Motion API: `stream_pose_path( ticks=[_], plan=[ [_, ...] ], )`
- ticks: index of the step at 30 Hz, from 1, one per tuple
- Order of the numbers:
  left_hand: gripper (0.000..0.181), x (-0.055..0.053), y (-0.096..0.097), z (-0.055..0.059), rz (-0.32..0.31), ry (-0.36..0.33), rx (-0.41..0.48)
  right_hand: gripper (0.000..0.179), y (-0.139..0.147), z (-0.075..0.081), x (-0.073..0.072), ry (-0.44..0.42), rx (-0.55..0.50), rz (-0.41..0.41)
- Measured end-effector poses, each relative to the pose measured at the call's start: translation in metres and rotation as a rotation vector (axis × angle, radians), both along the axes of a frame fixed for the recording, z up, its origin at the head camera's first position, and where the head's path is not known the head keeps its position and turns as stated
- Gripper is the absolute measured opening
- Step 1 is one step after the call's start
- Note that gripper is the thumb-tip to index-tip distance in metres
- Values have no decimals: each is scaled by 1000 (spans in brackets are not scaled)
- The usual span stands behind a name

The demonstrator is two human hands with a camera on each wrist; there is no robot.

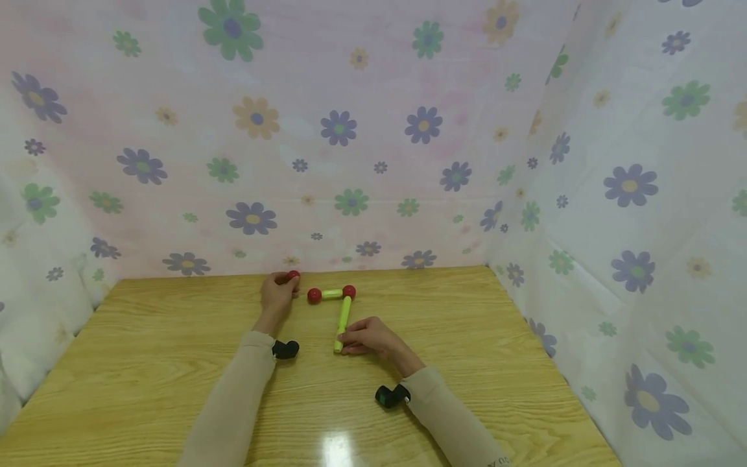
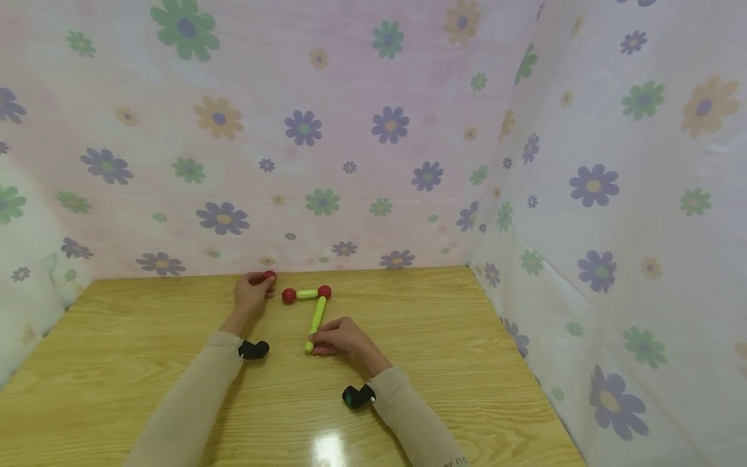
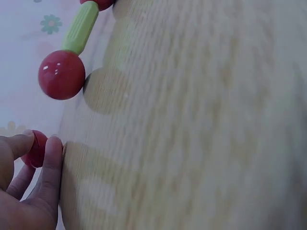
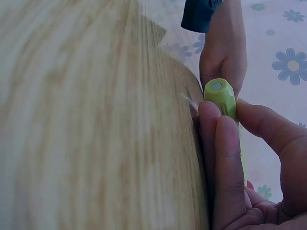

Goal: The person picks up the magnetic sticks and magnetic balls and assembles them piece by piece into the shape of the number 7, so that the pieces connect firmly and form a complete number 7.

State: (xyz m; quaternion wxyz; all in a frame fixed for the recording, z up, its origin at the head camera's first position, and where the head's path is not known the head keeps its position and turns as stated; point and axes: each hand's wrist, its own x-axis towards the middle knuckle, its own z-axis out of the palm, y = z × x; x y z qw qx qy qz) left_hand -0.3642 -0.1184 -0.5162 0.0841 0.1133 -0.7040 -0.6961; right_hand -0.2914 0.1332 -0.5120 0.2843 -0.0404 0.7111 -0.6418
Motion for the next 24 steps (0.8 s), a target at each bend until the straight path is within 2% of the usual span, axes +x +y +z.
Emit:
stream_pose_path(
  ticks=[6,11,14,17,24],
  plan=[
    [48,10,-17,-1,-80,-9,138,20,0,1,1,13,7,17],
    [53,26,-26,3,-162,-45,230,23,2,0,0,21,18,46],
    [55,33,-29,5,-198,-76,184,24,2,-1,1,27,20,41],
    [53,38,-31,6,-222,-97,78,26,1,-2,1,30,26,23],
    [49,51,-32,5,-277,-64,-49,25,1,-1,3,37,37,16]
  ],
)
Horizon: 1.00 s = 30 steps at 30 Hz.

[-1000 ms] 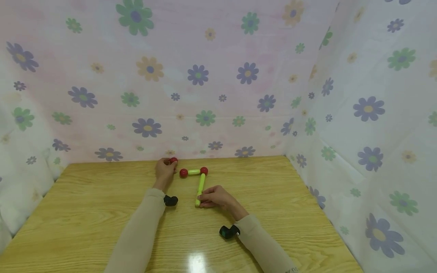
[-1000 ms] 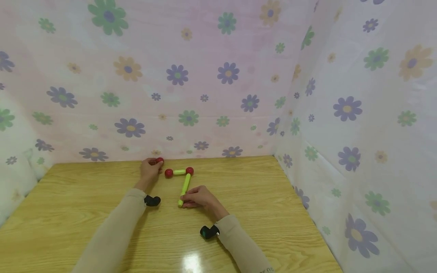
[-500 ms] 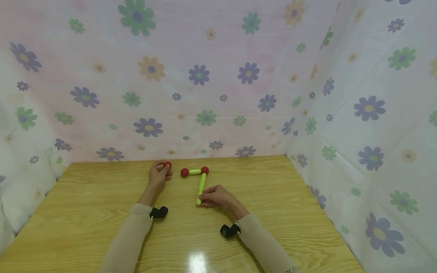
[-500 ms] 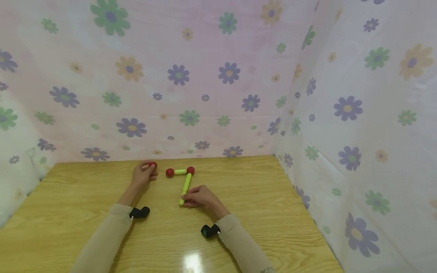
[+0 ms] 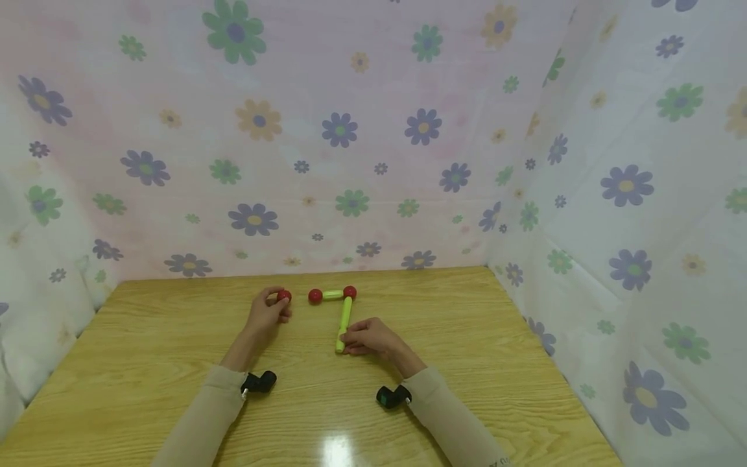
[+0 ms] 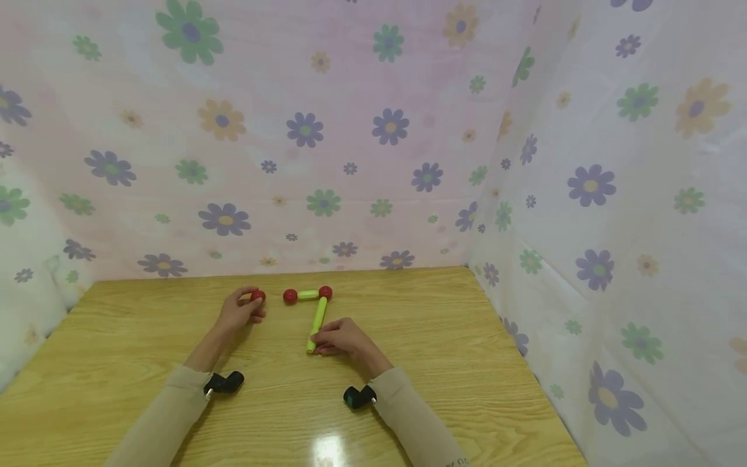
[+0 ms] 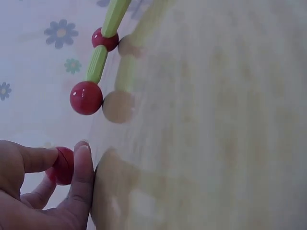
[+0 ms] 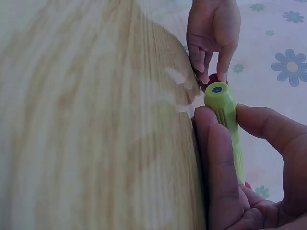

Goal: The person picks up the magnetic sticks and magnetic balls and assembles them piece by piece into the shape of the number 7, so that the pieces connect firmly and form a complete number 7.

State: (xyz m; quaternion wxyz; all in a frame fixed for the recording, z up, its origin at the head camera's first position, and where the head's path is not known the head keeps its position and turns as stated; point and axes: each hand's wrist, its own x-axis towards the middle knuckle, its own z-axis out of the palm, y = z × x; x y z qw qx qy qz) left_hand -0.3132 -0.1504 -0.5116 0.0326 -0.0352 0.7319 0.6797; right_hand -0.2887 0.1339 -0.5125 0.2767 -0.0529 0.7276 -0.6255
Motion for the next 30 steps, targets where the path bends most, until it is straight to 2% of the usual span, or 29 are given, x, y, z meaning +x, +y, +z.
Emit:
stream_pose_path(
  ticks=[5,9,17,26,30],
  plan=[
    [49,7,0,-3,-62,32,-50,24,0,2,1,-10,11,-5],
    [47,11,2,-2,-92,34,-75,26,-1,3,0,-20,22,-6],
    [45,17,17,-1,-205,-31,32,23,-2,6,-7,-41,55,29],
    [45,29,34,-3,-205,-74,68,30,-5,6,-15,-15,58,39],
    [44,34,41,-3,-203,-59,96,33,-6,6,-18,-29,47,20]
  ],
)
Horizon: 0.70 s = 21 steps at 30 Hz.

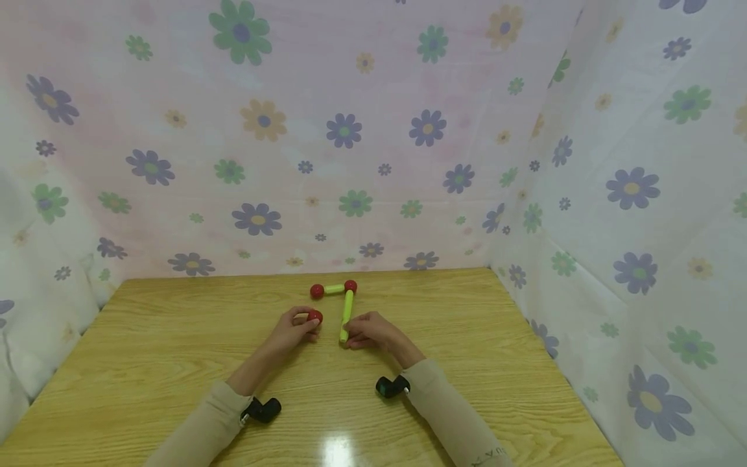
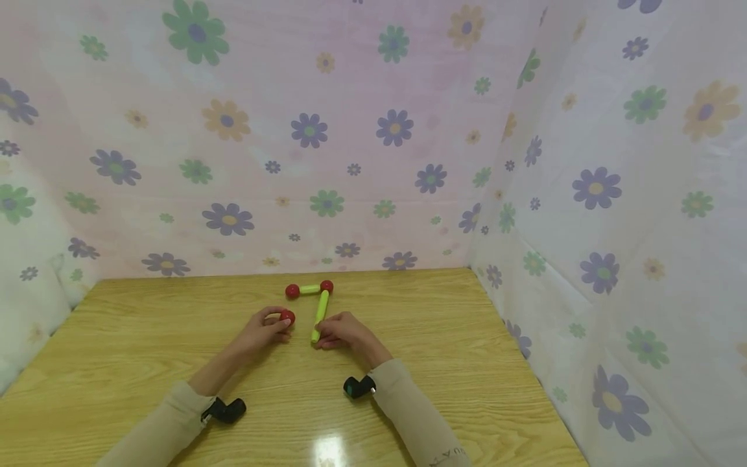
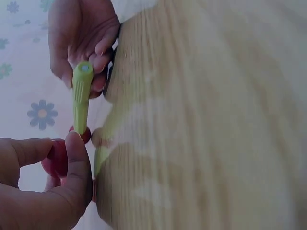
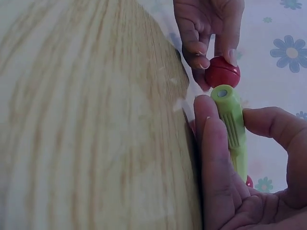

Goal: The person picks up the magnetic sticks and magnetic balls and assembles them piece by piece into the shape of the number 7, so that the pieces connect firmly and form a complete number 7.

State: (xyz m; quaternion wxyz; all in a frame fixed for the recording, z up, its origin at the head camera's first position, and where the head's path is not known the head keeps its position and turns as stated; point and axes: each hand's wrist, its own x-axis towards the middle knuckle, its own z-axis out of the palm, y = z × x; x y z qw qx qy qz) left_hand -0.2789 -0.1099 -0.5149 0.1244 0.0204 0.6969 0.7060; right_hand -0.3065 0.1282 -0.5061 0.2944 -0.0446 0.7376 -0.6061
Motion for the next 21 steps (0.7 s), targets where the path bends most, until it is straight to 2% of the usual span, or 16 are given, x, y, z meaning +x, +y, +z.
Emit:
stream_pose_path(
  ticks=[6,11,17,21],
  plan=[
    [47,7,7,0,-66,46,16,35,3,-2,-4,-26,-39,-11],
    [48,13,11,-1,-109,14,38,38,3,0,-3,-27,-43,-8],
    [45,22,15,-2,-115,21,19,37,2,2,0,-15,-49,-3],
    [43,29,22,-5,-71,24,-35,36,1,2,1,-13,-51,-12]
  ],
)
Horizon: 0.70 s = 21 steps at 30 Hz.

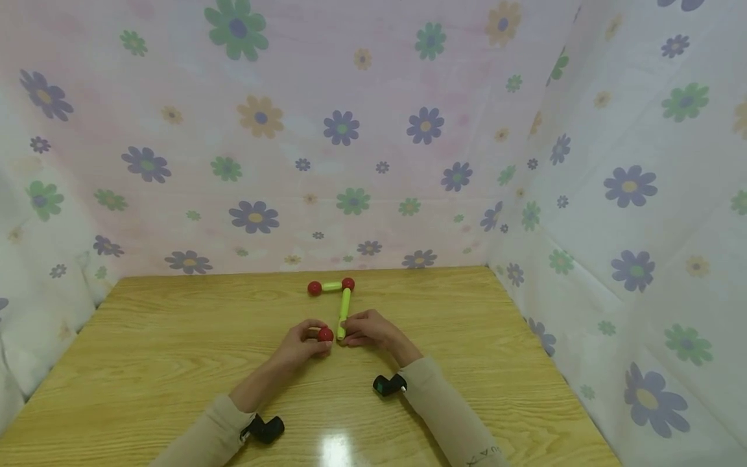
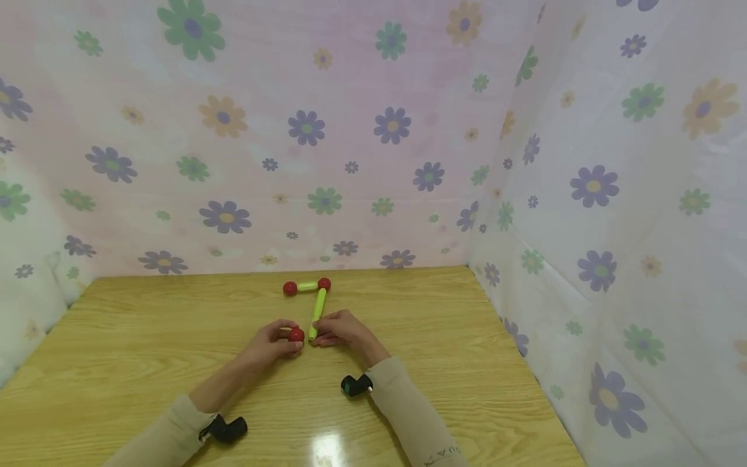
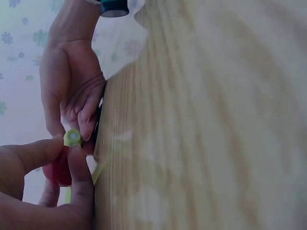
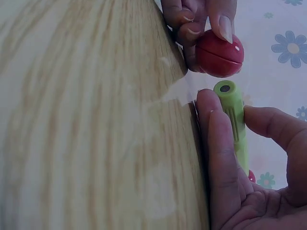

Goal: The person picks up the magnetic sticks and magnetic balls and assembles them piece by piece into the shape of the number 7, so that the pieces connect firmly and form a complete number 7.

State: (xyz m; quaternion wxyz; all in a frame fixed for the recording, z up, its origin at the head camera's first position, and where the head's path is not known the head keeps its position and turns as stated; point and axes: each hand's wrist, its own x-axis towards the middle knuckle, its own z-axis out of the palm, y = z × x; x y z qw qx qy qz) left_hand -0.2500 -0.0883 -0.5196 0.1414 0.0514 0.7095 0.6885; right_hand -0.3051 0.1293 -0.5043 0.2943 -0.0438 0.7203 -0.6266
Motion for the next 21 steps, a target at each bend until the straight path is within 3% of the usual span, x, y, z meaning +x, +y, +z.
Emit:
stream_pose_path(
  ticks=[4,13,21],
  plan=[
    [40,4,6,0,54,-31,-21,36,0,-1,0,0,1,-2],
    [42,10,10,3,79,-9,-65,36,-1,-4,-2,-2,1,0],
    [47,8,8,2,88,-46,-44,39,-2,-3,-1,3,7,-1]
  ],
)
